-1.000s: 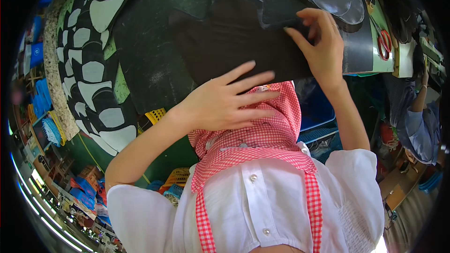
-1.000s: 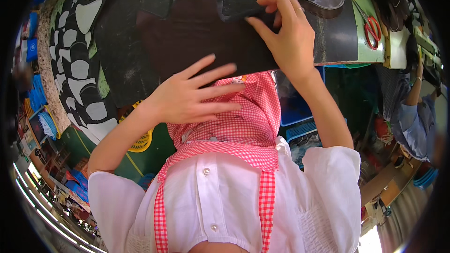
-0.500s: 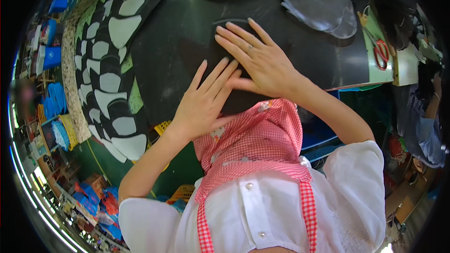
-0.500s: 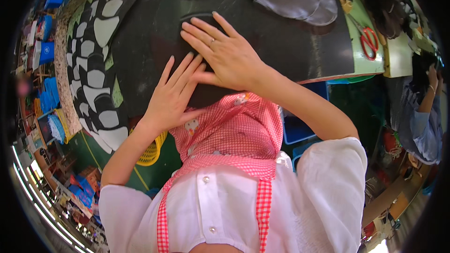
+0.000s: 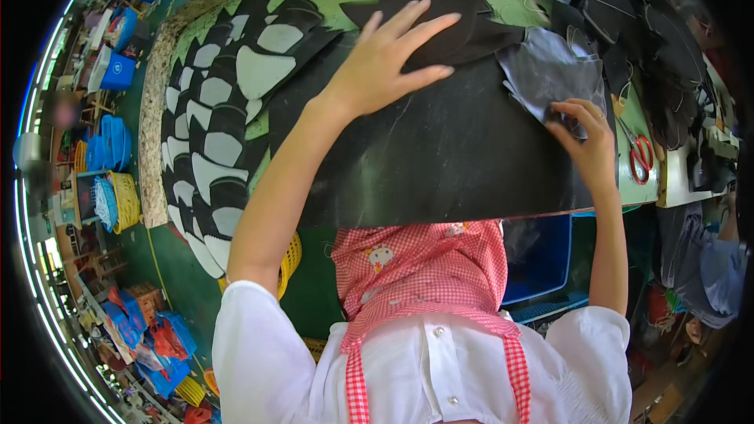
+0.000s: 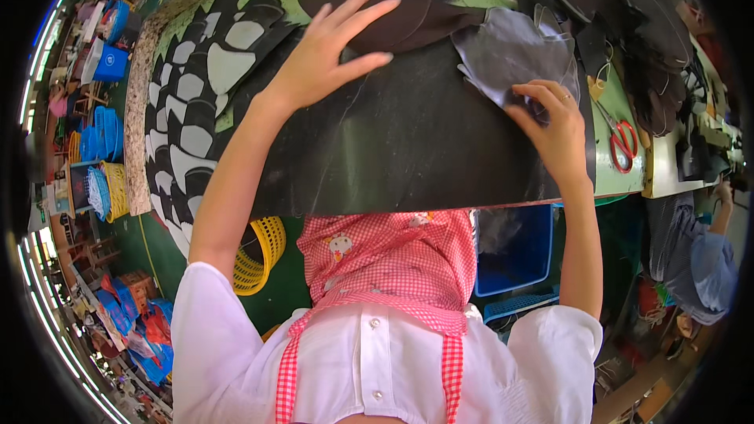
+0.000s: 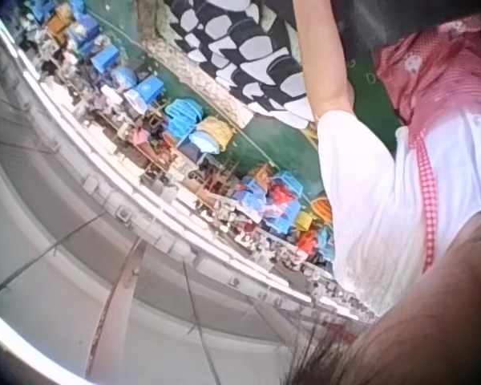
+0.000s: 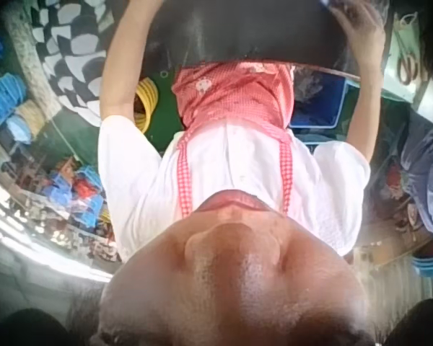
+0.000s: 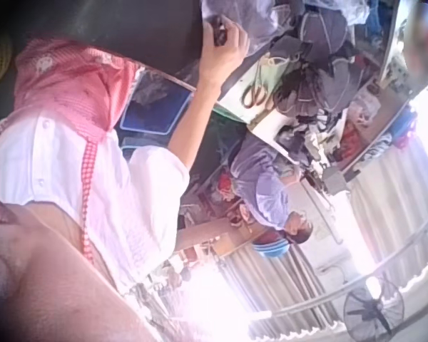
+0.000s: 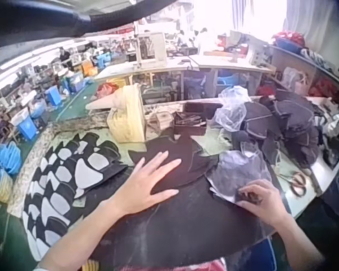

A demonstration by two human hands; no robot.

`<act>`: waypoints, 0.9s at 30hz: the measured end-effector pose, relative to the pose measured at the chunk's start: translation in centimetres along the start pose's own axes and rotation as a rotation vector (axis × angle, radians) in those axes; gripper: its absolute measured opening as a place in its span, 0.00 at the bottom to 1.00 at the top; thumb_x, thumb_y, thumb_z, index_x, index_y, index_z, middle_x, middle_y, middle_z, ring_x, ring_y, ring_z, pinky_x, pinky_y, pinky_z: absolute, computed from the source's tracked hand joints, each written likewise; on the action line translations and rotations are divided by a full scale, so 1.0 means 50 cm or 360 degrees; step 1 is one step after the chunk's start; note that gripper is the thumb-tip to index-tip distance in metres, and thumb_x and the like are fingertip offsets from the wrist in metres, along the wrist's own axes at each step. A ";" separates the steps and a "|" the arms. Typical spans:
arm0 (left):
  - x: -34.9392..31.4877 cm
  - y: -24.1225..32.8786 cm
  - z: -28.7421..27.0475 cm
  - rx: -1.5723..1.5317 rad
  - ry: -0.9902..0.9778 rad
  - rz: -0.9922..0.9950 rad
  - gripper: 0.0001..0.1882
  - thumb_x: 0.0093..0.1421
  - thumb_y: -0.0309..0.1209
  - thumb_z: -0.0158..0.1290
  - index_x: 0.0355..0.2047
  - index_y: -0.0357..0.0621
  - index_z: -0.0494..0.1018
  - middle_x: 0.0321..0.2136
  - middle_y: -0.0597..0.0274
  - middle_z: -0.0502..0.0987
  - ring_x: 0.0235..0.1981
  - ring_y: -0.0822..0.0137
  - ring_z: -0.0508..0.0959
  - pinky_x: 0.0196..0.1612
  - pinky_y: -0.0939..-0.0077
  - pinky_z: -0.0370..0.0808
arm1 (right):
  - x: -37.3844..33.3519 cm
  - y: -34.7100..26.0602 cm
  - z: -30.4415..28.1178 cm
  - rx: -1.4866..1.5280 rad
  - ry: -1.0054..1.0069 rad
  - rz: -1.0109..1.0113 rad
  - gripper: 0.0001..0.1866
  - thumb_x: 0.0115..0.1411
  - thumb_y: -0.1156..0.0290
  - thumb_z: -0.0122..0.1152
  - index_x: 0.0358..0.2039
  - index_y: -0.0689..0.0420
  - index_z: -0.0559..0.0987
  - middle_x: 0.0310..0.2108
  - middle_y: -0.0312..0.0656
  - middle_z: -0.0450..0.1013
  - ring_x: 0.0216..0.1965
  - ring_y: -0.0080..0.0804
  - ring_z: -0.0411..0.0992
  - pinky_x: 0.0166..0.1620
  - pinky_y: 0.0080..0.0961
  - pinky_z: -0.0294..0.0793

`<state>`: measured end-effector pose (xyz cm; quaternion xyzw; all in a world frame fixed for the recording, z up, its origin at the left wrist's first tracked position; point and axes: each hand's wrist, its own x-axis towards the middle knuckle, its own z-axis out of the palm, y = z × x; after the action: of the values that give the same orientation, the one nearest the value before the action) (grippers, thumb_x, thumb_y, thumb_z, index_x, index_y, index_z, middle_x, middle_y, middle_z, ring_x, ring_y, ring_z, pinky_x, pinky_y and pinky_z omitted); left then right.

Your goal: Applying glue to shoe components with a brush and then carefully aligning and pressing pieces together for assembly.

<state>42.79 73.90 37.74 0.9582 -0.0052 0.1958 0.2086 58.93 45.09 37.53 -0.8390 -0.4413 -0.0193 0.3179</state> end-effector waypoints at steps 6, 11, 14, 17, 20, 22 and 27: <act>-0.177 -0.144 -0.132 0.0168 0.0027 -0.0631 0.37 0.45 0.21 0.50 0.60 0.45 0.60 0.58 0.54 0.66 0.63 0.56 0.60 0.65 0.67 0.52 | -0.018 0.033 -0.007 0.0365 -0.0004 0.0118 0.06 0.49 0.77 0.66 0.29 0.61 0.80 0.29 0.38 0.76 0.37 0.31 0.74 0.42 0.24 0.71; -0.206 -0.173 -0.186 0.0008 0.0287 -0.0879 0.22 0.59 0.21 0.43 0.55 0.47 0.70 0.51 0.58 0.75 0.53 0.64 0.73 0.55 0.79 0.64 | 0.003 0.014 0.020 0.0462 -0.0019 0.0202 0.06 0.51 0.78 0.63 0.32 0.60 0.80 0.30 0.37 0.76 0.32 0.26 0.72 0.36 0.21 0.70; -0.166 -0.064 -0.188 0.0416 0.0221 -0.0679 0.24 0.57 0.17 0.43 0.53 0.48 0.72 0.49 0.60 0.76 0.50 0.62 0.75 0.52 0.75 0.69 | -0.015 -0.004 0.046 0.0442 -0.0167 0.0112 0.07 0.50 0.76 0.65 0.33 0.56 0.82 0.32 0.36 0.74 0.35 0.29 0.71 0.39 0.24 0.70; -0.158 0.016 -0.149 0.0112 -0.0266 -0.0518 0.21 0.58 0.18 0.47 0.51 0.46 0.73 0.50 0.59 0.75 0.51 0.63 0.74 0.55 0.73 0.66 | -0.018 -0.015 0.056 0.0070 -0.0084 -0.0131 0.09 0.49 0.74 0.66 0.33 0.53 0.82 0.31 0.36 0.73 0.38 0.34 0.71 0.44 0.28 0.69; -0.174 -0.015 -0.141 -0.0227 -0.0367 -0.0465 0.20 0.55 0.18 0.51 0.49 0.44 0.75 0.47 0.60 0.77 0.46 0.58 0.75 0.53 0.71 0.68 | -0.017 -0.026 0.050 0.0129 -0.0146 -0.0093 0.10 0.47 0.74 0.66 0.33 0.52 0.82 0.33 0.38 0.73 0.40 0.36 0.70 0.46 0.30 0.68; -0.171 0.009 -0.147 0.0054 -0.0120 -0.0446 0.20 0.54 0.18 0.52 0.48 0.43 0.75 0.46 0.60 0.77 0.46 0.58 0.75 0.51 0.71 0.69 | -0.018 -0.020 0.043 0.0162 -0.0202 -0.0087 0.09 0.49 0.76 0.64 0.34 0.54 0.82 0.34 0.38 0.74 0.40 0.36 0.71 0.46 0.28 0.69; -0.170 0.196 -0.061 0.0118 -0.0037 -0.0204 0.27 0.42 0.20 0.55 0.46 0.49 0.76 0.41 0.62 0.77 0.36 0.60 0.75 0.39 0.66 0.75 | -0.002 -0.007 0.041 0.0378 -0.0190 0.0018 0.08 0.54 0.77 0.62 0.36 0.58 0.82 0.32 0.37 0.76 0.34 0.27 0.72 0.42 0.21 0.69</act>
<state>32.91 65.58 40.97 0.9659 0.0610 0.1708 0.1849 58.11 46.30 36.06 -0.7976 -0.4537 0.0848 0.3882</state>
